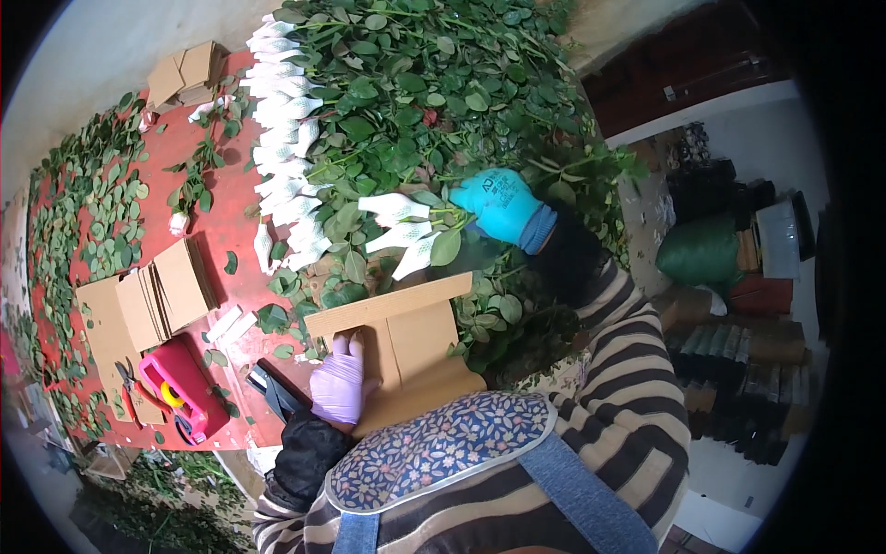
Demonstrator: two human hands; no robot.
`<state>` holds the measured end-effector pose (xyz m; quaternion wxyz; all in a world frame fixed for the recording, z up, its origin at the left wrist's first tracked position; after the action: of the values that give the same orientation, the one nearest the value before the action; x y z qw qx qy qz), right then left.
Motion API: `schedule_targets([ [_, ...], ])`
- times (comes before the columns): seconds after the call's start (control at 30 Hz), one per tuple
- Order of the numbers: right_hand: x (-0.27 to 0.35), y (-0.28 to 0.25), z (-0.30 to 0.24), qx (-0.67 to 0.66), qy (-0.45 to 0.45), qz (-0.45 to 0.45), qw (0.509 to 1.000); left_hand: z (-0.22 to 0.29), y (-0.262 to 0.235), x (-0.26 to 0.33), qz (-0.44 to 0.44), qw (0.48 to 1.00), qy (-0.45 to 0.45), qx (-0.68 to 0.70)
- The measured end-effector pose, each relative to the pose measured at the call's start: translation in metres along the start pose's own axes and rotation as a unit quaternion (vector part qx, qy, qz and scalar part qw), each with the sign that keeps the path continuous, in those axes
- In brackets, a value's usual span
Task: The person places a row of roses into a small cardboard box, arranges them neatly, and uses a stapler to secure the internal packing material.
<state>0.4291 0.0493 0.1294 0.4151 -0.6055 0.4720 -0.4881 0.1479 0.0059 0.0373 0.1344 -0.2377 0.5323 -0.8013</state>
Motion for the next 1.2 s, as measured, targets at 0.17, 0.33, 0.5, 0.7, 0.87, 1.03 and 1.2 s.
schedule_targets([
  [0.17, -0.017, 0.025, -0.019, -0.001, -0.047, -0.022, 0.999, -0.002, 0.006, -0.002, -0.024, 1.0, -0.01, 0.003],
  [0.33, -0.041, 0.065, 0.02, 0.027, 0.044, -0.053, 0.997, 0.001, -0.004, -0.002, -0.003, 1.0, -0.004, 0.026],
  [0.5, -0.026, 0.067, -0.001, 0.032, -0.014, -0.07, 0.997, 0.0, -0.001, -0.001, -0.017, 1.0, -0.015, 0.017],
  [0.7, 0.026, 0.047, 0.023, 0.011, -0.024, 0.024, 0.999, -0.002, 0.002, -0.004, -0.015, 1.0, -0.016, 0.017],
  [0.87, 0.024, -0.008, 0.049, 0.004, 0.087, 0.033, 0.996, -0.007, 0.002, -0.005, 0.005, 1.0, -0.01, 0.01],
  [1.03, 0.008, -0.049, 0.0, -0.14, 0.028, 0.069, 0.987, -0.011, 0.01, -0.004, 0.006, 1.0, -0.016, 0.004],
  [1.2, -0.031, 0.002, -0.029, -0.141, -0.033, -0.032, 0.989, -0.02, -0.002, 0.003, 0.055, 0.997, -0.011, 0.047],
])
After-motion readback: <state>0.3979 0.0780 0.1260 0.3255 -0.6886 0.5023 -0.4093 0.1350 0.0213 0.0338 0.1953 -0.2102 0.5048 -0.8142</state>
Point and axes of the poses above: each hand's wrist, its own x-axis away from the middle knuckle, its own y-axis out of the palm, z = x × y, the point moved 10 cm from there along -x, towards the middle knuckle, and after that the axes turned 14 degrees about -x, right-handed, at the moved point
